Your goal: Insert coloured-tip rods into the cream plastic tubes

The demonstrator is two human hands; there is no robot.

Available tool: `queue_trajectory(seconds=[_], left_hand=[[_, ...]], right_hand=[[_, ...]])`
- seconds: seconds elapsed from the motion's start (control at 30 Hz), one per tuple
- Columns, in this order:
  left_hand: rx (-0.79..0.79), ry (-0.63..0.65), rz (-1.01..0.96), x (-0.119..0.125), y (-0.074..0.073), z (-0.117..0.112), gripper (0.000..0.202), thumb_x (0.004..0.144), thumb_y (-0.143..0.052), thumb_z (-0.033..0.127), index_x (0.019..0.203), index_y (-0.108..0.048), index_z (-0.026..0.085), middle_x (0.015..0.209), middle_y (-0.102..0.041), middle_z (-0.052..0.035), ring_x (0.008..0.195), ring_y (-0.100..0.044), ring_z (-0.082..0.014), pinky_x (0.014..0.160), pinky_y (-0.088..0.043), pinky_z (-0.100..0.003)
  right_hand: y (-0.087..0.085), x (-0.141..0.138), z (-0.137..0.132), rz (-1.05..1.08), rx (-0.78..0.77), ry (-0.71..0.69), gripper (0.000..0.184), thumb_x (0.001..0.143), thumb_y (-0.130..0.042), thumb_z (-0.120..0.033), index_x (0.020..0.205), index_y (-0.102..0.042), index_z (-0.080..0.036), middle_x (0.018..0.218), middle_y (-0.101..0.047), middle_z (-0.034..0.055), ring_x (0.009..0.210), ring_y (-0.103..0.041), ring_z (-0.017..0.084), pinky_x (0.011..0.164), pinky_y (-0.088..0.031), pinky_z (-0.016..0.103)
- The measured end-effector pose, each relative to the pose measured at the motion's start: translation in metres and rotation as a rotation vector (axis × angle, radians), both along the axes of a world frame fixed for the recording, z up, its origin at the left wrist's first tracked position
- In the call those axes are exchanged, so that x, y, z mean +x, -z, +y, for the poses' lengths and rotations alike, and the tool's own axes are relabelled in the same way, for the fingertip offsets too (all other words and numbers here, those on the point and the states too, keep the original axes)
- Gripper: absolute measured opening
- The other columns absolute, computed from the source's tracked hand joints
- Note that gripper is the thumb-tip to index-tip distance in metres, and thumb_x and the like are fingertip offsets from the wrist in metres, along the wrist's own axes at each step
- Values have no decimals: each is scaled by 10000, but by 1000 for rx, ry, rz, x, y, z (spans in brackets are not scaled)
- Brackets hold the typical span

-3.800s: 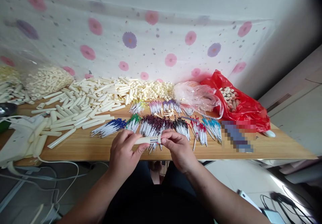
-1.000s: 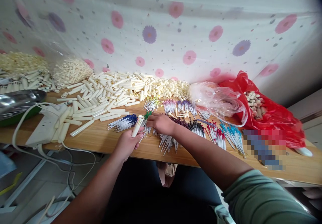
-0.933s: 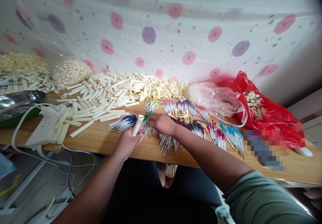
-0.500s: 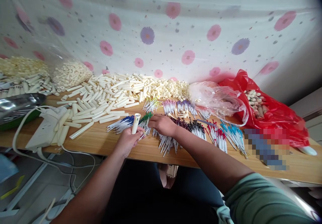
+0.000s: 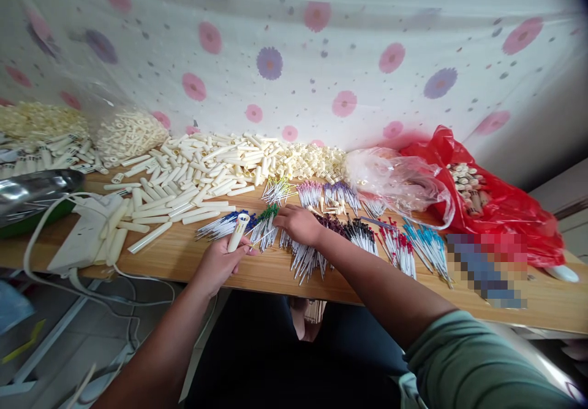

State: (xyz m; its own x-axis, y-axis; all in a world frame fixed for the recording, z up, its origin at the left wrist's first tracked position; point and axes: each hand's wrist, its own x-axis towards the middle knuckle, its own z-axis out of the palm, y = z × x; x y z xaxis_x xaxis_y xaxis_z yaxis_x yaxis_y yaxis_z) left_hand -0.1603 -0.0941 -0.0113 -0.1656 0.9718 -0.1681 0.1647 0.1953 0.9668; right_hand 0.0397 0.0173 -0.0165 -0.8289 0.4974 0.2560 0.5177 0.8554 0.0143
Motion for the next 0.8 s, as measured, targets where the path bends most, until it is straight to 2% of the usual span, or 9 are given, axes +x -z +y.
queue_trajectory(seconds=[0.13, 0.2, 0.3, 0.43, 0.57, 0.7, 0.8], left_hand=[[7, -24, 21, -4, 3, 2, 213, 601, -634, 313, 743, -561, 173, 434, -515, 73, 334, -371, -76, 356, -273, -183], [30, -25, 18, -5, 6, 3, 197, 597, -633, 298, 734, -557, 178, 404, -464, 90, 340, -375, -81, 363, -271, -182], [59, -49, 14, -5, 10, 5, 224, 581, -657, 296, 739, -557, 172, 500, -572, 51, 355, -378, -70, 375, -277, -188], [62, -85, -2, -4, 11, 7, 258, 578, -668, 308, 759, -556, 164, 651, -686, -19, 366, -373, -58, 394, -292, -197], [55, -69, 6, -5, 12, 7, 271, 589, -672, 328, 763, -556, 157, 666, -696, -36, 369, -357, -53, 394, -270, -193], [40, -64, 32, -8, 16, 7, 321, 590, -685, 379, 787, -558, 159, 691, -703, -35, 374, -355, -57, 398, -278, -200], [39, -71, 122, -15, 22, 10, 338, 605, -676, 417, 807, -577, 165, 694, -706, -26, 386, -384, -77, 410, -307, -216]], right_hand=[[-1, 2, -2, 5, -1, 20, 203, 924, -451, -175, 950, -652, -196, 920, -626, 69, 868, -503, 195, 738, -382, 294], [-1, 1, -5, 6, -2, 17, 205, 922, -450, -174, 954, -650, -196, 917, -626, 70, 861, -503, 197, 744, -383, 299], [-2, -2, -12, -1, -9, -18, 210, 893, -483, -158, 1030, -636, -200, 936, -626, 66, 867, -506, 197, 770, -389, 304], [-5, -8, -20, -53, -6, -129, 330, 873, -487, -147, 1173, -595, -233, 939, -620, 53, 840, -516, 190, 777, -398, 303], [-9, -12, -26, -128, 25, -210, 375, 904, -448, -174, 1256, -549, -251, 884, -607, 52, 800, -513, 198, 732, -413, 312], [-14, -11, -29, -152, 22, -210, 400, 918, -421, -165, 1302, -509, -233, 894, -597, 62, 793, -506, 193, 730, -428, 308], [-16, -4, -28, -174, 10, -195, 409, 902, -432, -140, 1297, -515, -208, 909, -586, 75, 815, -505, 196, 761, -435, 314]])
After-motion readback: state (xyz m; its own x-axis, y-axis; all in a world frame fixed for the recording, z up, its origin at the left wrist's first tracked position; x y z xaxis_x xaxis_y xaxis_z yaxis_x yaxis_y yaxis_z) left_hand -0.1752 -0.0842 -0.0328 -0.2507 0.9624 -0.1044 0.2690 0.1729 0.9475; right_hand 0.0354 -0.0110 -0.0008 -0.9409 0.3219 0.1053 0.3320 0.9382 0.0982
